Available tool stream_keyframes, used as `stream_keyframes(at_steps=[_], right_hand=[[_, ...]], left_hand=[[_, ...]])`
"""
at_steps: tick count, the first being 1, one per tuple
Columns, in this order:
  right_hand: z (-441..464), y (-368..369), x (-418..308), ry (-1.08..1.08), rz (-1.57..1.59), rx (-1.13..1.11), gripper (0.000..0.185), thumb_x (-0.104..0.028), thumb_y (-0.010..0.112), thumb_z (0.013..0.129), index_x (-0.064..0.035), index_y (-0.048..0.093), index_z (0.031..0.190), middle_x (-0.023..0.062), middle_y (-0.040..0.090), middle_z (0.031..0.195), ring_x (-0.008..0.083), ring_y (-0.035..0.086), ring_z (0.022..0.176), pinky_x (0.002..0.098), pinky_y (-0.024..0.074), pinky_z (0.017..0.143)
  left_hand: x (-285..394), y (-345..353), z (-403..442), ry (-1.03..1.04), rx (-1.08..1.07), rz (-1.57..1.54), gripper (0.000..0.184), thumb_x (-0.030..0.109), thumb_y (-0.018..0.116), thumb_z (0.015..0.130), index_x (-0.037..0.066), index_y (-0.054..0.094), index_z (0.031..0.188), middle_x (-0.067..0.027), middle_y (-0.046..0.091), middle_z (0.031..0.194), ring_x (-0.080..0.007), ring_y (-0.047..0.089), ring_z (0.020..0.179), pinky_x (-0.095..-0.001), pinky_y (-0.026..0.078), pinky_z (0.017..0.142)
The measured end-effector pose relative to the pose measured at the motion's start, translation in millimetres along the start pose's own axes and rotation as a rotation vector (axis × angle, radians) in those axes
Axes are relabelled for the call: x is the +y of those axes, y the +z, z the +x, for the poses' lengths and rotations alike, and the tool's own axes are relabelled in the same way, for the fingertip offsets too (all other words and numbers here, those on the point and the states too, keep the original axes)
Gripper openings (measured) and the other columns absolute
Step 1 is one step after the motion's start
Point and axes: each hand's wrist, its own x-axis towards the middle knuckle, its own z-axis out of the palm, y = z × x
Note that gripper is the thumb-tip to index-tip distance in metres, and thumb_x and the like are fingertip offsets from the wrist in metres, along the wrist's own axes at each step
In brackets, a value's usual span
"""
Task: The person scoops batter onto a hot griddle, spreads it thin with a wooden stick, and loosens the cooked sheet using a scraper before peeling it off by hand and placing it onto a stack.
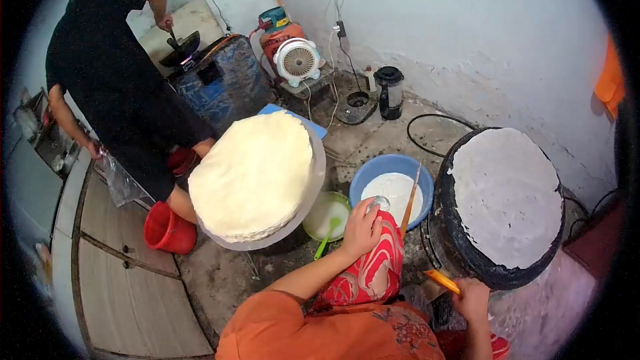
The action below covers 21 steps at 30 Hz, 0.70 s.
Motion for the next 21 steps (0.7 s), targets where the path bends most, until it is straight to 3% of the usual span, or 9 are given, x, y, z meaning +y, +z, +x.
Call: stream_keyframes(at_steps=[21], right_hand=[[1.8,-9.6,-8.1,0.031,-0.079,-0.074,0.028,-0.012,0.062,0.060,-0.0086,0.062,0.088,0.0112,0.058,0.070,0.0321,0.057,0.068,0.0435,0.0452,0.060]], left_hand=[[-2.5,-1.1,-3.1,-0.007,0.008,0.010,0.027,0.010,0.053,0.080,-0.005,0.054,0.103,-0.0219,0.049,0.112,-0.0388,0.048,0.102,-0.0423,0.040,0.087]])
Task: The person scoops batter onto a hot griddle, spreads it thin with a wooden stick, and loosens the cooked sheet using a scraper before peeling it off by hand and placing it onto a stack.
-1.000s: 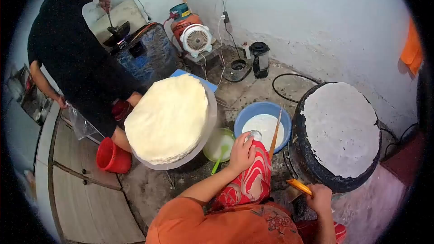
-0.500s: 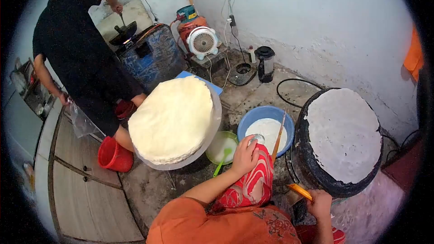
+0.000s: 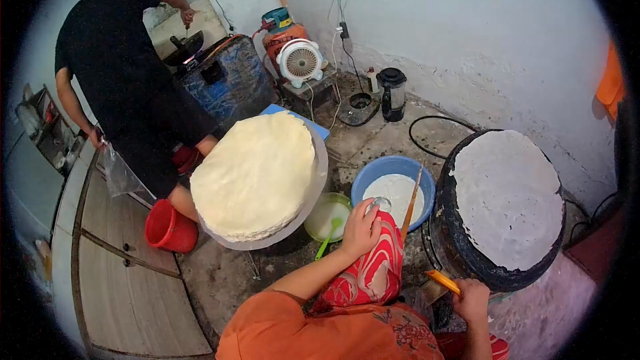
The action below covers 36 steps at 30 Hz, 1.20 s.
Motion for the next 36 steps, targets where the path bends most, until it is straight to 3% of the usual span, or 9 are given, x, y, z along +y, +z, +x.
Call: stream_keyframes(at_steps=[12,21,23,25,27,29,32,36], right_hand=[[-3.6,-0.8,1.4,-0.033,0.051,0.031,0.026,-0.012,0.062,0.061,-0.0091,0.062,0.087,0.0110,0.057,0.071,0.0308,0.057,0.068,0.0427,0.0446,0.061],[-9.1,26.9,23.3,-0.051,-0.113,0.041,0.021,-0.013,0.061,0.058,-0.0098,0.061,0.080,0.0102,0.059,0.072,0.0311,0.058,0.069,0.0420,0.0453,0.060],[-6.2,23.7,24.6,-0.065,-0.072,-0.005,0.028,-0.013,0.061,0.059,-0.0127,0.062,0.087,0.0102,0.059,0.071,0.0308,0.058,0.070,0.0425,0.0454,0.059],[-6.8,5.4,12.1,-0.034,0.013,-0.008,0.021,-0.018,0.060,0.072,-0.0126,0.061,0.092,0.0070,0.060,0.078,0.0255,0.059,0.075,0.0413,0.0465,0.062],[-0.4,-13.8,-1.7,0.089,0.001,-0.258,0.014,-0.017,0.058,0.074,-0.0128,0.061,0.087,0.0071,0.059,0.077,0.0247,0.060,0.074,0.0403,0.0480,0.062],[-9.5,17.7,15.3,-0.097,-0.016,-0.010,0.010,-0.015,0.058,0.076,-0.0129,0.060,0.085,0.0069,0.059,0.074,0.0245,0.060,0.071,0.0388,0.0486,0.060],[-12.3,31.8,17.6,0.000,0.032,-0.177,0.011,-0.015,0.058,0.075,-0.0129,0.060,0.086,0.0055,0.058,0.070,0.0244,0.060,0.069,0.0383,0.0480,0.057],[-19.5,31.5,17.7,-0.083,0.084,0.059,0.012,-0.015,0.058,0.069,-0.0106,0.059,0.080,0.0039,0.058,0.070,0.0228,0.059,0.071,0.0366,0.0469,0.059]], left_hand=[[-2.6,0.5,3.4,0.024,-0.006,0.005,0.029,0.009,0.054,0.078,-0.004,0.053,0.104,-0.0215,0.047,0.115,-0.0386,0.048,0.104,-0.0430,0.040,0.087],[42.9,16.7,55.1,0.306,-0.169,-0.104,0.040,0.007,0.055,0.075,-0.001,0.047,0.113,-0.0194,0.044,0.120,-0.0374,0.043,0.112,-0.0439,0.036,0.094],[50.1,43.9,63.9,0.414,-0.203,-0.169,0.046,0.007,0.059,0.073,-0.001,0.046,0.117,-0.0184,0.046,0.119,-0.0371,0.045,0.110,-0.0425,0.038,0.092],[69.5,61.1,71.8,0.476,-0.290,-0.211,0.050,0.007,0.061,0.071,0.000,0.045,0.118,-0.0182,0.047,0.119,-0.0363,0.046,0.109,-0.0421,0.039,0.093],[85.9,80.5,78.0,0.489,-0.408,-0.248,0.053,0.007,0.063,0.070,0.001,0.045,0.120,-0.0178,0.047,0.119,-0.0360,0.047,0.108,-0.0424,0.038,0.093],[94.0,107.4,78.6,0.556,-0.485,-0.212,0.055,0.008,0.064,0.070,0.001,0.045,0.121,-0.0171,0.047,0.120,-0.0359,0.046,0.108,-0.0420,0.039,0.092],[107.4,135.8,76.0,0.638,-0.593,-0.138,0.057,0.010,0.065,0.070,0.005,0.045,0.123,-0.0147,0.044,0.123,-0.0351,0.041,0.111,-0.0440,0.037,0.092],[138.8,162.5,63.2,0.743,-0.652,-0.024,0.061,0.017,0.068,0.069,0.008,0.044,0.124,-0.0120,0.042,0.126,-0.0332,0.038,0.114,-0.0436,0.032,0.093]])
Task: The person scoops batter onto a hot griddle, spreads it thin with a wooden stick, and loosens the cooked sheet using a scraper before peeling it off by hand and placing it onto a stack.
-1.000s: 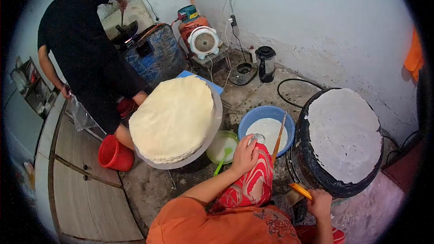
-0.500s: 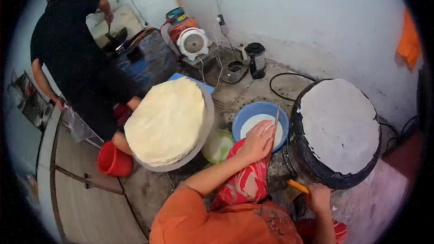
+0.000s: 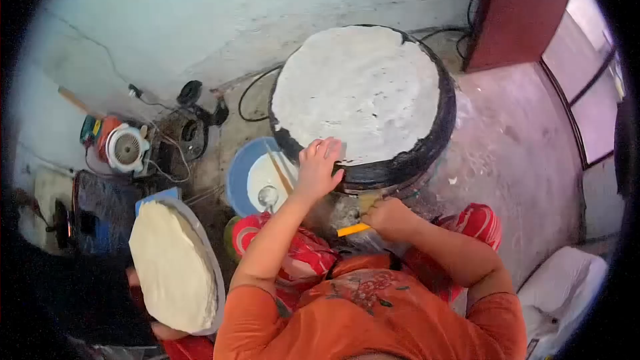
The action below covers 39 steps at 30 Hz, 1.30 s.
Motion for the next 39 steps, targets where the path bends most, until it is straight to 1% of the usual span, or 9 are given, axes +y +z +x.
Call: stream_keyframes(at_steps=[5,6,7,10,13,23,29,37,39], right_hand=[[-4.9,-8.1,3.9,-0.017,-0.042,0.029,0.012,-0.015,0.055,0.067,-0.0105,0.058,0.078,0.0027,0.058,0.071,0.0216,0.059,0.071,0.0345,0.0467,0.061],[-5.7,-5.9,4.9,-0.009,-0.041,0.034,0.012,-0.015,0.055,0.067,-0.0105,0.058,0.078,0.0027,0.058,0.071,0.0216,0.059,0.071,0.0345,0.0467,0.061],[-7.4,-1.8,5.3,0.005,-0.017,0.012,0.012,-0.015,0.054,0.068,-0.0105,0.058,0.078,0.0027,0.058,0.071,0.0216,0.059,0.071,0.0347,0.0467,0.062],[-10.4,-0.6,6.5,0.042,0.032,-0.022,0.012,-0.016,0.054,0.071,-0.0101,0.060,0.080,0.0054,0.060,0.069,0.0236,0.060,0.068,0.0372,0.0475,0.057],[-11.9,-2.1,7.3,0.061,0.053,-0.071,0.012,-0.016,0.054,0.076,-0.0095,0.061,0.083,0.0080,0.061,0.067,0.0259,0.062,0.065,0.0400,0.0485,0.053],[-14.6,-21.9,5.0,0.153,0.036,-0.169,0.016,-0.015,0.054,0.070,-0.0101,0.058,0.085,0.0057,0.060,0.076,0.0239,0.059,0.077,0.0362,0.0462,0.066],[-15.6,-27.4,4.4,0.132,0.035,-0.089,0.015,-0.015,0.054,0.069,-0.0093,0.058,0.083,0.0063,0.060,0.075,0.0244,0.059,0.076,0.0367,0.0458,0.065],[-17.7,-29.5,1.8,0.123,0.032,-0.111,0.012,-0.015,0.053,0.070,-0.0090,0.057,0.080,0.0057,0.060,0.075,0.0236,0.059,0.077,0.0367,0.0461,0.066],[-15.4,-30.4,-0.6,0.124,0.038,-0.148,0.012,-0.015,0.053,0.070,-0.0091,0.057,0.080,0.0059,0.060,0.075,0.0236,0.059,0.078,0.0367,0.0461,0.067]], left_hand=[[34.1,34.4,33.0,0.092,-0.103,-0.044,0.058,0.017,0.069,0.068,0.009,0.046,0.121,-0.0083,0.046,0.120,-0.0292,0.041,0.110,-0.0430,0.034,0.089],[34.4,42.4,36.0,0.136,0.029,-0.041,0.039,0.010,0.066,0.067,0.008,0.056,0.104,-0.0068,0.054,0.108,-0.0281,0.047,0.101,-0.0408,0.039,0.082],[30.3,49.9,39.0,0.145,0.027,-0.044,0.039,0.010,0.066,0.067,0.008,0.056,0.104,-0.0068,0.054,0.108,-0.0281,0.047,0.101,-0.0408,0.039,0.082],[23.3,50.5,53.8,0.133,0.183,-0.095,0.008,0.001,0.060,0.064,0.006,0.061,0.071,-0.0059,0.061,0.082,-0.0289,0.054,0.082,-0.0379,0.046,0.069],[16.0,32.8,74.3,0.061,0.243,-0.077,0.003,0.005,0.059,0.067,0.004,0.061,0.068,-0.0099,0.059,0.075,-0.0301,0.053,0.080,-0.0397,0.045,0.070],[-15.3,-39.0,142.2,-0.039,0.445,0.094,0.006,0.010,0.066,0.067,0.010,0.061,0.071,-0.0028,0.060,0.081,-0.0263,0.052,0.093,-0.0431,0.036,0.078],[13.8,-81.9,138.5,0.209,0.580,0.247,0.011,0.006,0.065,0.068,0.010,0.060,0.077,-0.0017,0.058,0.087,-0.0256,0.051,0.097,-0.0438,0.035,0.081],[20.1,-6.6,40.1,0.232,0.330,0.279,0.022,0.006,0.062,0.067,0.010,0.060,0.089,-0.0030,0.058,0.096,-0.0271,0.050,0.099,-0.0450,0.035,0.081],[25.9,10.0,22.6,0.136,0.041,0.270,0.029,0.015,0.065,0.068,0.011,0.060,0.096,-0.0048,0.054,0.109,-0.0280,0.043,0.111,-0.0457,0.032,0.087]])
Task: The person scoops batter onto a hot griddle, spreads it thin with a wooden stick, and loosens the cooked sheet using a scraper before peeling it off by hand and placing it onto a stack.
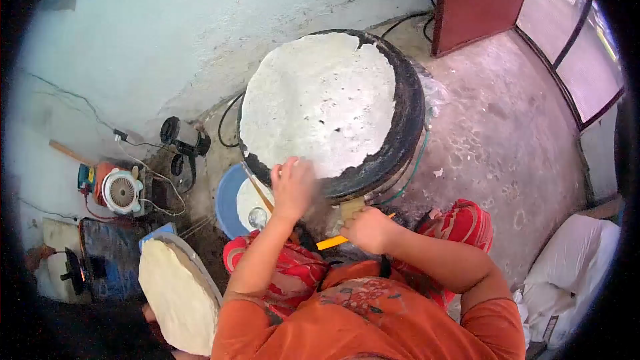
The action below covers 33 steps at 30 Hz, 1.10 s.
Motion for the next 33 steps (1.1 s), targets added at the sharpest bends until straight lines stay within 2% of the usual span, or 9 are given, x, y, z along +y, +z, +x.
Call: stream_keyframes(at_steps=[5,8,10,12,15,18,22,26,33], right_hand=[[-2.8,3.3,0.6,-0.044,-0.034,0.103,0.013,-0.016,0.053,0.071,-0.0101,0.058,0.082,0.0052,0.060,0.076,0.0232,0.059,0.079,0.0360,0.0462,0.068],[-0.7,8.2,2.4,-0.020,-0.028,0.023,0.014,-0.015,0.054,0.070,-0.0103,0.058,0.083,0.0047,0.060,0.079,0.0227,0.059,0.080,0.0358,0.0463,0.067],[-0.7,8.1,4.2,-0.012,0.000,0.022,0.014,-0.015,0.054,0.070,-0.0102,0.058,0.083,0.0045,0.060,0.080,0.0227,0.059,0.080,0.0359,0.0464,0.067],[-0.9,6.6,4.7,-0.005,0.028,0.021,0.015,-0.014,0.055,0.069,-0.0101,0.058,0.084,0.0044,0.060,0.081,0.0227,0.058,0.080,0.0359,0.0464,0.067],[-1.4,2.6,5.6,0.006,0.003,0.016,0.017,-0.015,0.056,0.068,-0.0098,0.058,0.085,0.0040,0.060,0.081,0.0228,0.058,0.080,0.0360,0.0464,0.067],[-1.1,2.6,6.0,0.022,0.002,-0.001,0.019,-0.015,0.057,0.067,-0.0095,0.058,0.086,0.0040,0.060,0.080,0.0231,0.058,0.080,0.0363,0.0463,0.067],[0.7,3.6,6.5,0.024,-0.002,-0.033,0.022,-0.015,0.059,0.066,-0.0099,0.058,0.087,0.0046,0.059,0.081,0.0234,0.058,0.081,0.0369,0.0464,0.066],[0.5,-8.1,5.6,0.011,-0.008,0.016,0.023,-0.015,0.060,0.066,-0.0108,0.058,0.088,0.0052,0.059,0.080,0.0244,0.058,0.080,0.0378,0.0466,0.065],[-4.0,-30.0,9.7,0.089,0.278,0.200,0.031,-0.017,0.061,0.067,-0.0101,0.059,0.097,0.0068,0.060,0.083,0.0283,0.059,0.079,0.0388,0.0475,0.065]], left_hand=[[10.7,2.2,-8.6,-0.171,-0.122,-0.278,0.045,0.032,0.066,0.071,0.016,0.053,0.111,-0.0080,0.043,0.129,-0.0339,0.034,0.121,-0.0506,0.028,0.094],[-54.2,89.3,-21.0,-0.587,0.177,-0.397,0.045,0.031,0.062,0.078,0.000,0.055,0.110,-0.0243,0.049,0.118,-0.0384,0.044,0.110,-0.0455,0.036,0.093],[-84.6,88.7,-2.6,-1.231,0.170,-0.817,0.050,0.029,0.061,0.078,-0.007,0.051,0.111,-0.0260,0.051,0.114,-0.0364,0.051,0.104,-0.0388,0.040,0.088],[-108.6,90.4,3.7,-1.340,0.143,-0.898,0.051,0.029,0.062,0.077,-0.008,0.051,0.111,-0.0235,0.054,0.112,-0.0331,0.053,0.100,-0.0406,0.042,0.084],[-132.5,91.9,13.3,-1.706,0.059,-1.132,0.042,0.028,0.068,0.074,-0.006,0.056,0.094,-0.0136,0.057,0.079,-0.0212,0.050,0.056,-0.0357,0.040,0.047],[-154.5,113.9,11.9,-1.695,-0.086,-1.155,0.026,0.031,0.067,0.078,0.008,0.056,0.087,-0.0039,0.052,0.071,-0.0126,0.041,0.050,-0.0277,0.030,0.039],[-148.8,104.1,14.5,-1.689,-0.170,-1.218,0.016,0.017,0.067,0.075,0.009,0.054,0.070,0.0006,0.046,0.057,-0.0093,0.034,0.041,-0.0250,0.023,0.036],[-120.0,68.4,18.8,-1.325,0.202,-1.337,0.013,0.009,0.068,0.069,0.006,0.056,0.065,0.0003,0.047,0.055,-0.0091,0.039,0.043,-0.0250,0.027,0.040],[-91.3,45.5,-17.7,-1.497,0.346,-1.582,0.013,0.010,0.067,0.074,0.004,0.055,0.072,-0.0019,0.048,0.060,-0.0128,0.044,0.049,-0.0246,0.035,0.044]])
